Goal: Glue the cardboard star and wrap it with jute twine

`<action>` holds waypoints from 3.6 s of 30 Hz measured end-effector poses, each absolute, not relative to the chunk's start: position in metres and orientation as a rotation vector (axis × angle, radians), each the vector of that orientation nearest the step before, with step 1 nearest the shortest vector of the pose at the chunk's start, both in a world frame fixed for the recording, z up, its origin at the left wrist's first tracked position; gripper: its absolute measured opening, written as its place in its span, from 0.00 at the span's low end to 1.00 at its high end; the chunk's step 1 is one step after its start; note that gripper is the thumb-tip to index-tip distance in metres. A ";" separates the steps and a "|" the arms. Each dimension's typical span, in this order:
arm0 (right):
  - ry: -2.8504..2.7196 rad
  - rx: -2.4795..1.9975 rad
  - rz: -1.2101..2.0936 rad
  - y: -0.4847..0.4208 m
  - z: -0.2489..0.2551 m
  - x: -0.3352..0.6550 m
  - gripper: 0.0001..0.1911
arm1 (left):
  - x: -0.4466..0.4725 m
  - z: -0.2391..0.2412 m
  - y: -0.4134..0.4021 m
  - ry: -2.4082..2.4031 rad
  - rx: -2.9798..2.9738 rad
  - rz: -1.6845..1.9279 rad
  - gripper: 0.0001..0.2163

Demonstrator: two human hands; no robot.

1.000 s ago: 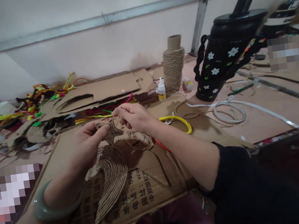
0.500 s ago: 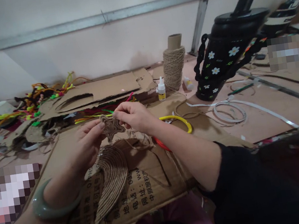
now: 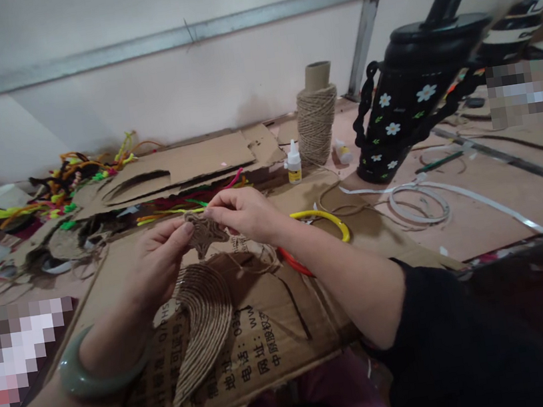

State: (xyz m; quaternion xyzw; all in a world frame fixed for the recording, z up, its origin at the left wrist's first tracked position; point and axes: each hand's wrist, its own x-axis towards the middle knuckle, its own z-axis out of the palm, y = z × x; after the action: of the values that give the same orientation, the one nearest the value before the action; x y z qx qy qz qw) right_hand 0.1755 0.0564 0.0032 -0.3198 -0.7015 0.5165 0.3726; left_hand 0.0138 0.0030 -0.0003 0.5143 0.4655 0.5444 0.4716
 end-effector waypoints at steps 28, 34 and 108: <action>-1.801 -0.826 1.265 0.057 0.001 0.175 0.10 | 0.012 -0.001 0.006 1.243 1.227 1.349 0.06; -2.058 -0.788 0.975 0.057 0.000 0.177 0.10 | 0.011 -0.005 0.004 1.427 1.539 1.183 0.04; -1.844 -0.837 1.158 0.049 -0.007 0.164 0.05 | 0.024 -0.006 0.003 1.094 1.082 1.366 0.01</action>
State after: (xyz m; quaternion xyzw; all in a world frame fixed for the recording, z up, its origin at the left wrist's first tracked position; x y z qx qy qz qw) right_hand 0.1640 0.0486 -0.0066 -0.3301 -0.7266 0.4563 0.3936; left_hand 0.0237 0.0031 -0.0064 0.4504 0.4554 0.5687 0.5161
